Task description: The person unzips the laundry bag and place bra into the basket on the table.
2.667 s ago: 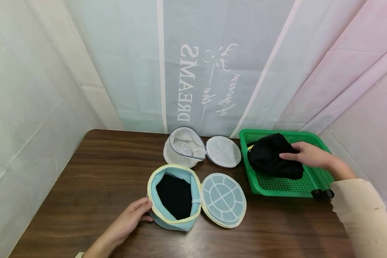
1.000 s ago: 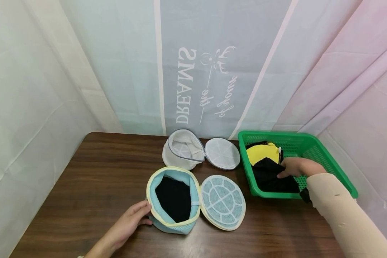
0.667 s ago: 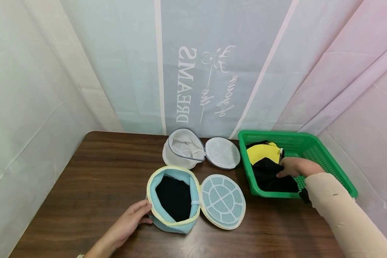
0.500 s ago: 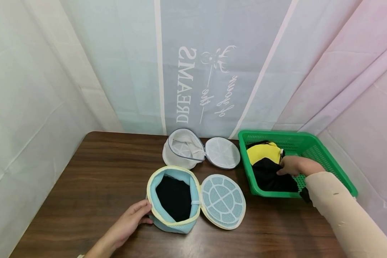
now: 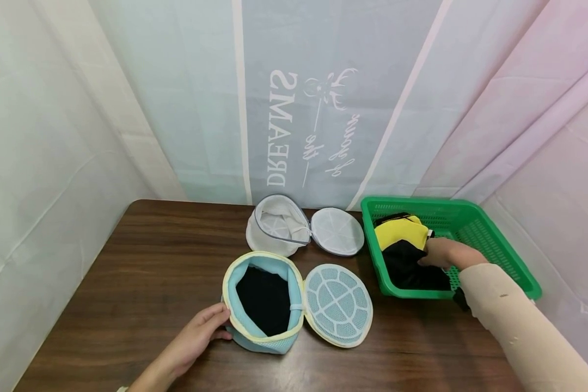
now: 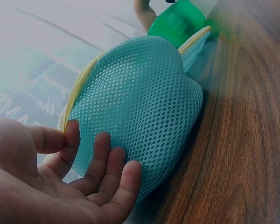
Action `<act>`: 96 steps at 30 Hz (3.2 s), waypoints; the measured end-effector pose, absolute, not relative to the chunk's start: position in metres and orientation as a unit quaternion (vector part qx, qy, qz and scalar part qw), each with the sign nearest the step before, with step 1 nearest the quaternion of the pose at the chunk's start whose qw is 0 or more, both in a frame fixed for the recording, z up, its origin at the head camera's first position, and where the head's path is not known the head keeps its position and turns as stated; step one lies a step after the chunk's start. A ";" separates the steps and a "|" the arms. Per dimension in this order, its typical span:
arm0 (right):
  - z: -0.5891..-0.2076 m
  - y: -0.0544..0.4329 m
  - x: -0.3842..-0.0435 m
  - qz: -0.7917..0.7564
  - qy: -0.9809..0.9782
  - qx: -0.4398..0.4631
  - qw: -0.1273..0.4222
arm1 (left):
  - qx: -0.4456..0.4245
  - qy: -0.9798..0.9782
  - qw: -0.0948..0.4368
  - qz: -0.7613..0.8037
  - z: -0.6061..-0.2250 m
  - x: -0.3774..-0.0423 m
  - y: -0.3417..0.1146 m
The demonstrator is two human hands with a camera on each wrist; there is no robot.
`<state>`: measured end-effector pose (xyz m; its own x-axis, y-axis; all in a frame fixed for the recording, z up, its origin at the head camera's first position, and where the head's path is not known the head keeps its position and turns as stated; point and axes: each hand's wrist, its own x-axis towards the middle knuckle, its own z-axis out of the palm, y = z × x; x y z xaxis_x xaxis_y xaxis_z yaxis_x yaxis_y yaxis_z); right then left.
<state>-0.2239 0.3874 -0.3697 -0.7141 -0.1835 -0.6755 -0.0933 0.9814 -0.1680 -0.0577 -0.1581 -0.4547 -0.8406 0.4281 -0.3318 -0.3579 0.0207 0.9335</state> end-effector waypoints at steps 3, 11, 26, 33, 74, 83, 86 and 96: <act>-0.370 0.387 -0.222 -0.063 0.927 -0.068 0.364 | 0.024 0.658 0.280 0.699 -0.454 -0.058 -0.158; -0.370 0.387 -0.221 -0.043 0.935 -0.071 0.346 | 0.022 0.659 0.280 0.698 -0.454 -0.057 -0.159; -0.348 0.393 -0.216 -0.033 0.949 -0.087 0.303 | 0.024 0.659 0.281 0.697 -0.454 -0.059 -0.158; -0.338 0.390 -0.213 -0.037 0.957 -0.090 0.275 | 0.024 0.657 0.284 0.697 -0.454 -0.059 -0.158; -0.290 0.300 -0.184 -0.044 0.981 -0.136 0.132 | 0.027 0.660 0.276 0.698 -0.454 -0.059 -0.158; -0.296 0.270 -0.174 -0.063 0.976 -0.177 0.109 | 0.025 0.659 0.277 0.699 -0.455 -0.059 -0.158; -0.300 0.260 -0.170 -0.068 0.974 -0.190 0.106 | 0.026 0.659 0.277 0.698 -0.456 -0.059 -0.158; -0.312 0.224 -0.154 -0.073 0.963 -0.238 0.100 | 0.021 0.663 0.276 0.696 -0.460 -0.059 -0.159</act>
<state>-0.1542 0.2242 -0.3116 -0.8664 -0.4739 -0.1571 -0.4447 0.8756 -0.1888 -0.0592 -0.1588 -0.4602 -0.8463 0.4129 -0.3366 -0.3563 0.0310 0.9338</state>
